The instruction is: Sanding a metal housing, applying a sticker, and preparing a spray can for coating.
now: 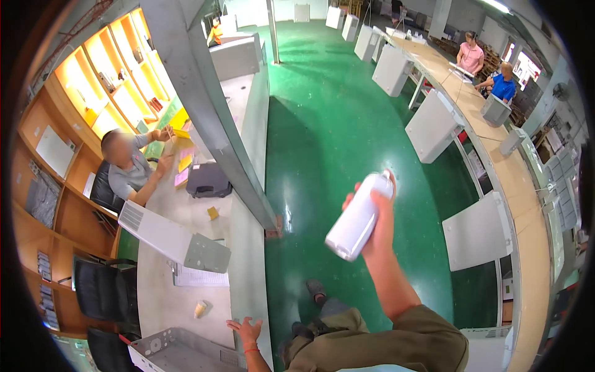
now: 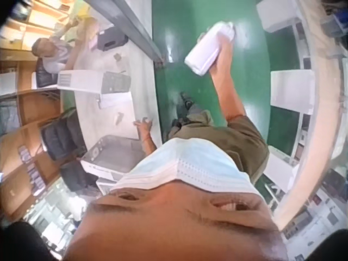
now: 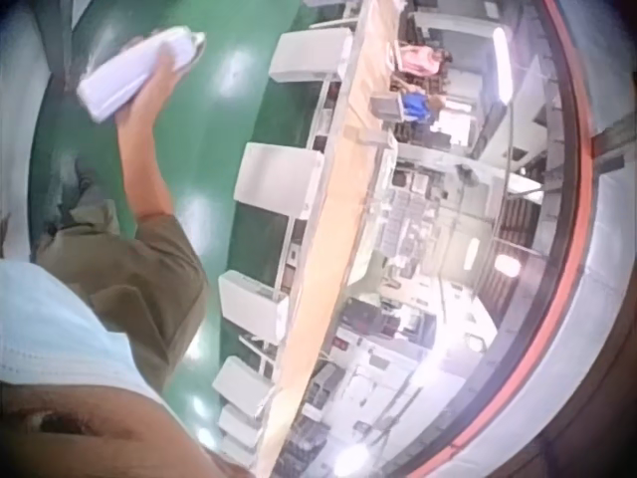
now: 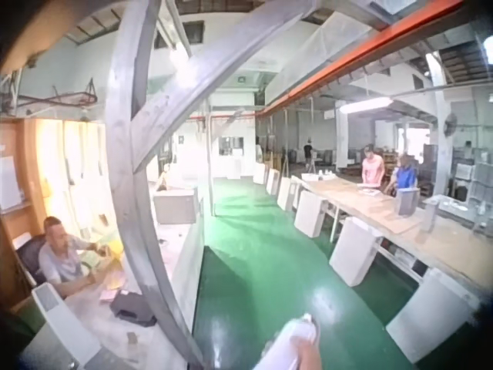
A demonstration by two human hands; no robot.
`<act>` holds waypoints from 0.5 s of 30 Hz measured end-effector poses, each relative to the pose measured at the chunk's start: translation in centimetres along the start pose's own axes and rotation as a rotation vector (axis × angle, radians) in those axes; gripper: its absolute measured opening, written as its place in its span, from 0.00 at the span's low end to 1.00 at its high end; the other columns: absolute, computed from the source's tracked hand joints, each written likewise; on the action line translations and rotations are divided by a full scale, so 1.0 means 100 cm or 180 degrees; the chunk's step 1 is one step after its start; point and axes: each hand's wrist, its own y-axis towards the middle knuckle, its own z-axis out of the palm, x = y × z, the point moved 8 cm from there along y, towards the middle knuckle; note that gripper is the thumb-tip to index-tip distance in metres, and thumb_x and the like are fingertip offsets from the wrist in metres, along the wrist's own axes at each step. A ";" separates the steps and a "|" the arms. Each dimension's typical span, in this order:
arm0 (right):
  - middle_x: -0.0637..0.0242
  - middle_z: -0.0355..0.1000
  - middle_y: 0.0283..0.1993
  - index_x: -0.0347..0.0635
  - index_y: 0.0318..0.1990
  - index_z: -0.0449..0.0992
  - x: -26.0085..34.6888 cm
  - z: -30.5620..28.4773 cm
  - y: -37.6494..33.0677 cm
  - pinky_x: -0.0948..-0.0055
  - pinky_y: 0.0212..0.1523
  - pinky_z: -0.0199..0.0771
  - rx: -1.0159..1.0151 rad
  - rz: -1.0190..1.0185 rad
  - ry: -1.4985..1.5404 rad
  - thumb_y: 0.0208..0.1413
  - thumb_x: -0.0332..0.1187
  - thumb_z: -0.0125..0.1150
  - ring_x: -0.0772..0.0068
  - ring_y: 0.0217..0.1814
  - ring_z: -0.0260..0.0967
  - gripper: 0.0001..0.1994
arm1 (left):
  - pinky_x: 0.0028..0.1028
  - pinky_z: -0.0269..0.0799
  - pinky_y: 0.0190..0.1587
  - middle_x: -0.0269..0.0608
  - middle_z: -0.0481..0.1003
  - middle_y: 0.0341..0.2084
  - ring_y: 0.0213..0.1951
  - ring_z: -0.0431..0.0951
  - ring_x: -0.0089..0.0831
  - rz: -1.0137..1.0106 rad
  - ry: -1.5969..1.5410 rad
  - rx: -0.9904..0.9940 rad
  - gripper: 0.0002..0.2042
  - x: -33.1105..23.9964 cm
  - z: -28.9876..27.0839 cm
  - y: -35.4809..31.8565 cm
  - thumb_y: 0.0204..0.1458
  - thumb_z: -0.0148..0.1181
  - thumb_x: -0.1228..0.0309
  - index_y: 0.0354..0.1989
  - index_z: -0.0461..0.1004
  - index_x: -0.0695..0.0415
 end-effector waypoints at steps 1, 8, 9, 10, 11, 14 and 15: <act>0.51 0.78 0.51 0.57 0.79 0.52 -0.016 0.006 -0.029 0.52 0.41 0.90 0.0529 0.0300 -0.0224 0.61 0.31 0.71 0.54 0.41 0.84 0.43 | 0.66 0.25 0.85 1.02 0.29 0.76 0.82 0.17 0.83 0.0076 0.0110 -0.0014 0.27 0.008 -0.002 0.003 0.50 0.80 0.47 0.54 0.87 0.52; 0.57 0.75 0.55 0.54 0.81 0.55 0.040 0.021 -0.095 0.56 0.42 0.91 0.0351 -0.0980 -0.1313 0.54 0.16 0.71 0.60 0.44 0.84 0.48 | 0.63 0.33 0.86 0.95 0.32 0.80 0.84 0.25 0.80 0.0195 -0.0392 -0.0506 0.25 0.013 0.004 0.002 0.56 0.76 0.56 0.56 0.83 0.59; 0.57 0.74 0.56 0.53 0.81 0.55 0.030 0.025 -0.110 0.55 0.42 0.91 0.0579 -0.0943 -0.1472 0.54 0.16 0.71 0.59 0.45 0.84 0.48 | 0.61 0.34 0.86 0.94 0.33 0.80 0.84 0.28 0.79 0.0258 -0.0707 -0.0599 0.25 0.015 -0.001 -0.002 0.57 0.75 0.57 0.58 0.81 0.60; 0.57 0.74 0.56 0.53 0.81 0.55 0.019 0.028 -0.130 0.55 0.42 0.91 0.0820 -0.0915 -0.1631 0.54 0.16 0.71 0.59 0.45 0.84 0.48 | 0.60 0.35 0.86 0.94 0.34 0.80 0.84 0.30 0.79 0.0326 -0.1035 -0.0701 0.26 0.016 -0.004 -0.003 0.58 0.74 0.59 0.61 0.80 0.61; 0.57 0.74 0.57 0.52 0.81 0.55 0.005 0.028 -0.156 0.54 0.43 0.91 0.1154 -0.0785 -0.1909 0.54 0.18 0.72 0.59 0.46 0.84 0.48 | 0.60 0.37 0.85 0.94 0.35 0.80 0.84 0.31 0.79 0.0359 -0.1168 -0.0748 0.26 0.020 -0.004 -0.007 0.59 0.73 0.61 0.63 0.78 0.61; 0.55 0.74 0.59 0.51 0.81 0.55 -0.008 0.038 -0.217 0.51 0.44 0.90 0.1723 -0.0621 -0.2463 0.52 0.21 0.76 0.58 0.47 0.84 0.49 | 0.62 0.40 0.85 0.93 0.36 0.80 0.84 0.33 0.79 0.0366 -0.1344 -0.0940 0.29 0.020 0.002 -0.019 0.60 0.72 0.64 0.67 0.73 0.62; 0.53 0.75 0.57 0.53 0.82 0.53 0.015 0.046 -0.217 0.51 0.42 0.90 0.1299 -0.0931 -0.1855 0.54 0.20 0.72 0.57 0.46 0.83 0.49 | 0.62 0.40 0.84 0.92 0.36 0.80 0.84 0.33 0.79 0.0353 -0.1354 -0.1041 0.29 0.024 0.000 -0.023 0.60 0.72 0.64 0.68 0.72 0.63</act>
